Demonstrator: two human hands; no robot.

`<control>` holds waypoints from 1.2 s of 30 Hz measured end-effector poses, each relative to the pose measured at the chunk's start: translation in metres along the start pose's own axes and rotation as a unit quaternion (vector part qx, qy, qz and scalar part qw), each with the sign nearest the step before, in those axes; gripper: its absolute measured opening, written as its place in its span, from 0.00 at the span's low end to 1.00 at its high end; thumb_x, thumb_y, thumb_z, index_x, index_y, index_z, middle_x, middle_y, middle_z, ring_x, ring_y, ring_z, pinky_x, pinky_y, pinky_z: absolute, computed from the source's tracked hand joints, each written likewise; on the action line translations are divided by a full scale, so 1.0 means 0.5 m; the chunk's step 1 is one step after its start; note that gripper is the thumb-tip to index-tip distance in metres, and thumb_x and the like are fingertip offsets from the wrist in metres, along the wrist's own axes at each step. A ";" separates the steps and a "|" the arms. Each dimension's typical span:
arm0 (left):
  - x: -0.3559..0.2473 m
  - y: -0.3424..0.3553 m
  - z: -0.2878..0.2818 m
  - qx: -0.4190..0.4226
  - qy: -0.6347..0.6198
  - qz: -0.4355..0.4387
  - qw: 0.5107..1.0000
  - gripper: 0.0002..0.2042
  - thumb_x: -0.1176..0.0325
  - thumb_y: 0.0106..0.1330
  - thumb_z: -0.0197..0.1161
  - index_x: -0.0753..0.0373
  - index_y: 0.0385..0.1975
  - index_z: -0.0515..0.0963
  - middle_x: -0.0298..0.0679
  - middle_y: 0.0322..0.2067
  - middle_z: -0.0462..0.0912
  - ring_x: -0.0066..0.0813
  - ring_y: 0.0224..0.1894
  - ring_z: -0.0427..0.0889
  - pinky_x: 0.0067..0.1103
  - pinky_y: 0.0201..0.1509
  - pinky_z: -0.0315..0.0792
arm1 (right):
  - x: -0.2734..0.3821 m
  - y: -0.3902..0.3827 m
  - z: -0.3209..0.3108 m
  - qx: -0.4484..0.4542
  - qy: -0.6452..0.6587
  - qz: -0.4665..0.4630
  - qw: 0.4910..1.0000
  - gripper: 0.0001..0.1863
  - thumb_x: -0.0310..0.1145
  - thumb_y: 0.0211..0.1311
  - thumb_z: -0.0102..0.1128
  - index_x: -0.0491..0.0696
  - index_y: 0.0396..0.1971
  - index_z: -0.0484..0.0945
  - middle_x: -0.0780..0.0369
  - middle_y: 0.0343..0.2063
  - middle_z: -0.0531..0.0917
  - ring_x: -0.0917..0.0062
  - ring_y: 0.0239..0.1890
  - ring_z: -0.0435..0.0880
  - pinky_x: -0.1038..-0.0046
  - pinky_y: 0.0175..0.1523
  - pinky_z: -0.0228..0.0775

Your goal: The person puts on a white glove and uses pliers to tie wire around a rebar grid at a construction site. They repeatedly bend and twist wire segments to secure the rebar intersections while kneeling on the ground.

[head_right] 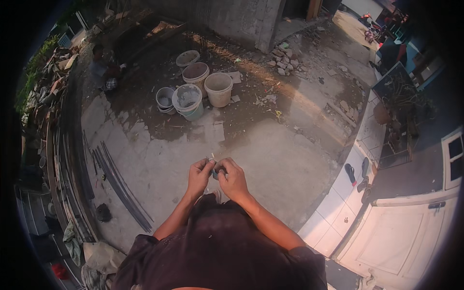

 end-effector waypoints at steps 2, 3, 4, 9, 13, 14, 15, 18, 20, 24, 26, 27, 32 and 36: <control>-0.025 -0.049 -0.019 -0.050 0.028 0.008 0.998 0.18 0.60 0.79 0.67 0.69 0.30 0.83 0.35 0.20 0.78 0.21 0.24 0.71 0.29 0.29 0.67 | 0.012 -0.013 0.019 0.063 -0.081 -0.017 0.995 0.14 0.23 0.68 0.60 0.40 0.51 0.84 0.43 0.54 0.87 0.42 0.50 0.89 0.53 0.55 0.84; -0.030 0.022 -0.029 -0.060 0.023 0.039 0.997 0.18 0.60 0.79 0.67 0.69 0.30 0.83 0.34 0.20 0.77 0.19 0.25 0.71 0.28 0.30 0.66 | 0.008 0.058 0.032 0.080 -0.131 -0.059 0.986 0.12 0.23 0.69 0.58 0.38 0.49 0.84 0.42 0.51 0.87 0.42 0.49 0.88 0.51 0.54 0.83; -0.024 0.015 -0.046 -0.076 0.035 0.037 0.996 0.18 0.60 0.79 0.67 0.69 0.29 0.83 0.33 0.20 0.76 0.18 0.27 0.70 0.26 0.30 0.65 | 0.005 0.057 0.058 0.113 -0.158 -0.078 0.978 0.12 0.22 0.69 0.57 0.37 0.47 0.84 0.41 0.47 0.87 0.41 0.48 0.88 0.49 0.52 0.82; -0.055 -0.026 -0.143 -0.097 0.179 0.099 0.974 0.16 0.62 0.77 0.67 0.70 0.30 0.83 0.49 0.20 0.79 0.37 0.21 0.77 0.34 0.30 0.69 | -0.079 0.085 0.234 0.315 -0.289 -0.035 0.903 0.11 0.23 0.67 0.53 0.34 0.40 0.84 0.41 0.42 0.89 0.40 0.47 0.88 0.44 0.53 0.81; -0.074 0.001 -0.264 -0.143 0.228 0.163 0.949 0.15 0.63 0.76 0.68 0.69 0.29 0.83 0.55 0.23 0.81 0.55 0.25 0.83 0.39 0.31 0.73 | -0.080 0.160 0.367 0.378 -0.268 -0.104 0.880 0.12 0.23 0.69 0.53 0.33 0.40 0.84 0.39 0.43 0.89 0.42 0.47 0.89 0.45 0.52 0.81; -0.080 0.011 -0.298 -0.151 0.239 0.165 0.945 0.15 0.64 0.75 0.68 0.69 0.28 0.82 0.53 0.23 0.82 0.56 0.26 0.84 0.40 0.31 0.73 | -0.071 0.172 0.397 0.399 -0.258 -0.111 0.873 0.12 0.24 0.70 0.53 0.32 0.41 0.84 0.41 0.42 0.90 0.45 0.46 0.90 0.48 0.52 0.82; -0.077 0.018 -0.333 -0.154 0.248 0.167 0.942 0.15 0.65 0.75 0.68 0.68 0.28 0.81 0.52 0.23 0.82 0.55 0.26 0.84 0.40 0.31 0.74 | -0.065 0.179 0.433 0.420 -0.245 -0.114 0.866 0.13 0.24 0.72 0.53 0.32 0.43 0.84 0.42 0.42 0.91 0.48 0.45 0.92 0.50 0.52 0.82; -0.044 0.048 -0.416 -0.174 0.259 0.182 0.932 0.14 0.65 0.75 0.68 0.67 0.29 0.81 0.49 0.24 0.84 0.54 0.26 0.84 0.39 0.31 0.74 | -0.086 0.276 0.511 0.409 0.000 0.047 0.911 0.13 0.25 0.76 0.55 0.33 0.46 0.86 0.53 0.40 0.93 0.66 0.43 0.92 0.62 0.51 0.83; -0.022 0.052 -0.471 -0.185 0.255 0.202 0.927 0.13 0.64 0.75 0.69 0.65 0.30 0.81 0.48 0.25 0.84 0.52 0.27 0.85 0.39 0.31 0.74 | -0.112 0.289 0.588 0.335 0.163 0.159 0.914 0.13 0.25 0.78 0.56 0.34 0.47 0.87 0.59 0.41 0.92 0.75 0.43 0.90 0.69 0.51 0.82; -0.044 0.095 -0.611 -0.197 0.312 0.229 0.901 0.12 0.64 0.72 0.72 0.63 0.31 0.81 0.44 0.27 0.85 0.49 0.28 0.85 0.39 0.31 0.76 | -0.122 0.348 0.707 0.195 0.335 0.257 0.885 0.13 0.29 0.82 0.58 0.37 0.54 0.85 0.60 0.48 0.91 0.78 0.46 0.89 0.74 0.50 0.82; -0.060 0.112 -0.680 -0.193 0.305 0.222 0.906 0.12 0.62 0.71 0.74 0.63 0.32 0.80 0.43 0.28 0.85 0.49 0.28 0.85 0.39 0.31 0.76 | -0.093 0.424 0.778 0.188 0.411 0.275 0.849 0.17 0.34 0.84 0.58 0.38 0.61 0.82 0.58 0.53 0.89 0.74 0.50 0.90 0.71 0.52 0.83; -0.056 0.134 -0.695 -0.199 0.289 0.227 0.908 0.13 0.62 0.70 0.74 0.63 0.32 0.80 0.43 0.28 0.86 0.49 0.28 0.85 0.39 0.31 0.76 | -0.077 0.482 0.793 0.185 0.446 0.283 0.829 0.19 0.37 0.86 0.57 0.39 0.63 0.80 0.58 0.56 0.87 0.72 0.54 0.88 0.67 0.57 0.81; -0.024 0.255 -0.853 -0.238 0.338 0.116 0.903 0.17 0.56 0.68 0.76 0.63 0.34 0.80 0.43 0.29 0.87 0.49 0.31 0.89 0.41 0.34 0.80 | -0.064 0.617 0.921 0.354 0.485 0.239 0.764 0.22 0.41 0.88 0.52 0.41 0.67 0.77 0.58 0.64 0.83 0.66 0.66 0.82 0.59 0.72 0.74; -0.007 0.430 -0.991 -0.232 0.395 0.097 0.884 0.18 0.52 0.67 0.75 0.63 0.34 0.82 0.44 0.30 0.88 0.51 0.32 0.90 0.43 0.35 0.81 | -0.033 0.731 1.051 0.301 0.478 0.268 0.781 0.23 0.42 0.89 0.52 0.41 0.69 0.76 0.58 0.65 0.83 0.66 0.67 0.81 0.58 0.71 0.74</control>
Point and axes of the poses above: each hand's wrist, its own y-axis towards the middle knuckle, its own z-axis out of the palm, x = y × z, the point moved 9 cm from there along y, towards the middle knuckle
